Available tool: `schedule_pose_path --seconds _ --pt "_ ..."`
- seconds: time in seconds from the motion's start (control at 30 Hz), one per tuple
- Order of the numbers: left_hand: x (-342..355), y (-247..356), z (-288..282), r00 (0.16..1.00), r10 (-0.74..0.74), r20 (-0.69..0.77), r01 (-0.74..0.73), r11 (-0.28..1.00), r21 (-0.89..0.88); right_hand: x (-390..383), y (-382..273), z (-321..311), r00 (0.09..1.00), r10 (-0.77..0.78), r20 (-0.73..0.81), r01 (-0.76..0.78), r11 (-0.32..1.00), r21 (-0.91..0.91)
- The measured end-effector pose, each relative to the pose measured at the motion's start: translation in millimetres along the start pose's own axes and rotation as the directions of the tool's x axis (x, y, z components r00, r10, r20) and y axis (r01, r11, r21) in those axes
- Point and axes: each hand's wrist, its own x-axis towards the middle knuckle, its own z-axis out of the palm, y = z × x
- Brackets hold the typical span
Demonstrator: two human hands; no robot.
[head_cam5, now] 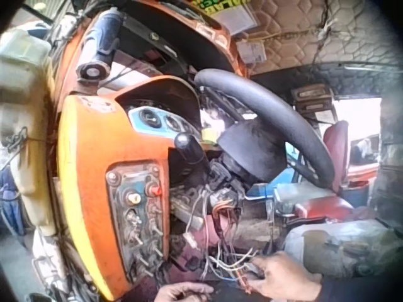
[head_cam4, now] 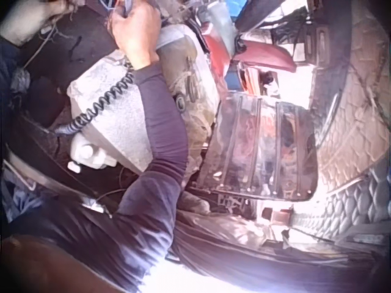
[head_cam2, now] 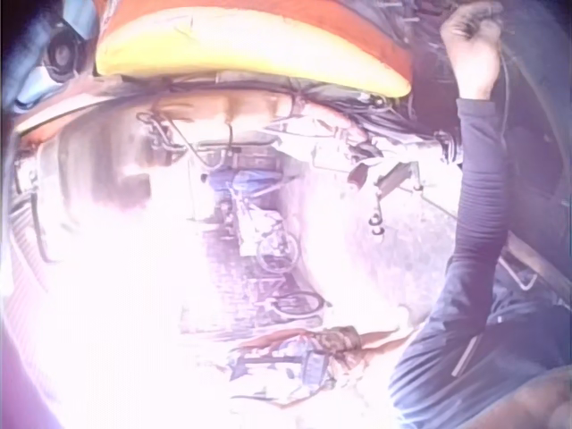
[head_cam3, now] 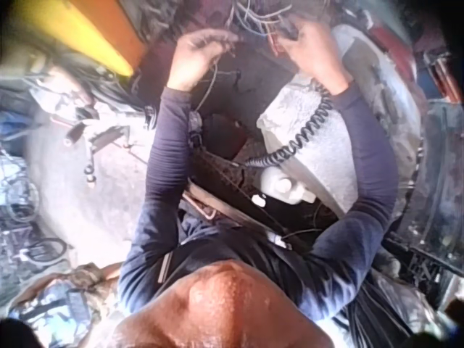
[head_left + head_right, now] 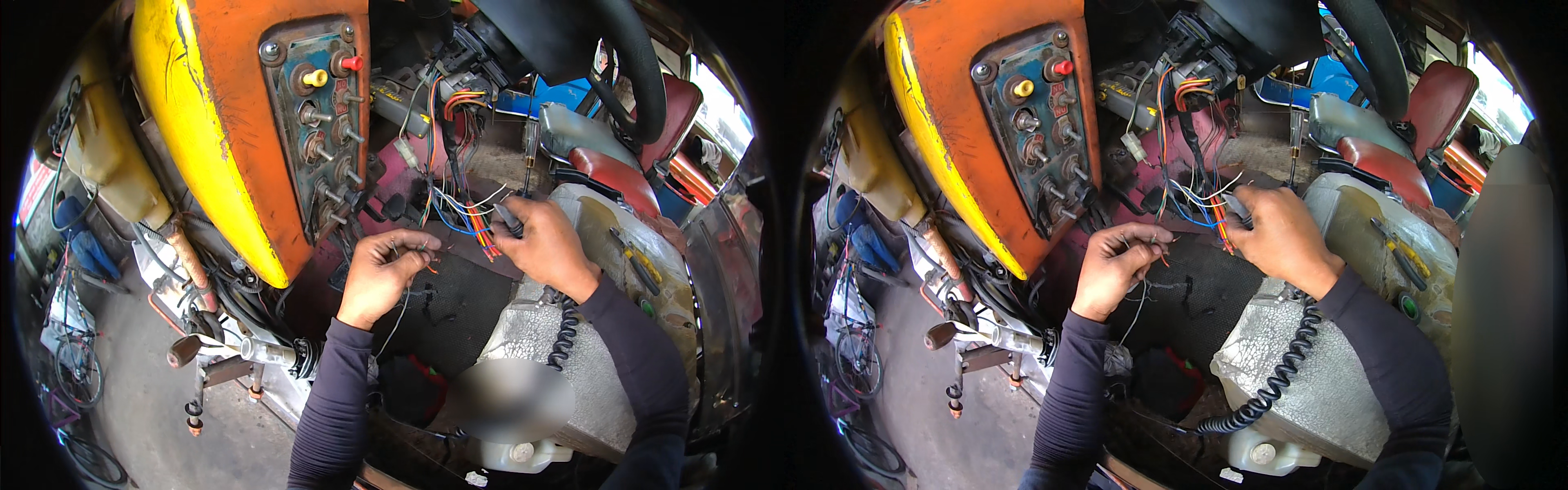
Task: The person works on a vehicle's exposed wiring harness, separating and joining individual wires by hand. They repeatedly test connections using a handheld probe, creating small sparks at contact points to check continuity.
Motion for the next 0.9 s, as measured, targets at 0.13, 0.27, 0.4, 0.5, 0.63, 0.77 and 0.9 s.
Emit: schedule_pose_path --seconds 0.13,0.27,0.4,0.5,0.63,0.77,0.9 --pt "1 -12 6 0.995 0.088 -0.042 -0.079 0.979 0.187 1 2 2 0.998 -0.055 -0.012 0.056 0.998 0.022" --pt "6 -6 8 0.994 0.092 -0.051 -0.078 0.971 0.225 0 2 5 0.97 -0.242 0.017 0.241 0.969 0.047" --pt "12 7 15 0.997 0.072 0.031 -0.077 0.97 0.229 -2 -5 4 0.968 -0.248 0.036 0.242 0.962 0.128" --pt "15 9 24 0.994 0.059 0.088 -0.072 0.988 0.14 -2 -6 4 0.956 -0.294 0.021 0.288 0.947 0.139" --pt "20 13 25 0.989 0.072 0.13 -0.086 0.991 0.104 -2 -3 6 0.946 -0.324 -0.02 0.324 0.936 0.142" --pt "21 9 30 0.991 0.07 0.113 -0.077 0.995 0.064 -2 -4 5 0.961 -0.275 0.013 0.269 0.949 0.167" --pt "19 10 32 0.985 0.115 0.13 -0.143 0.964 0.226 -2 0 10 0.958 -0.284 -0.045 0.288 0.946 0.153"
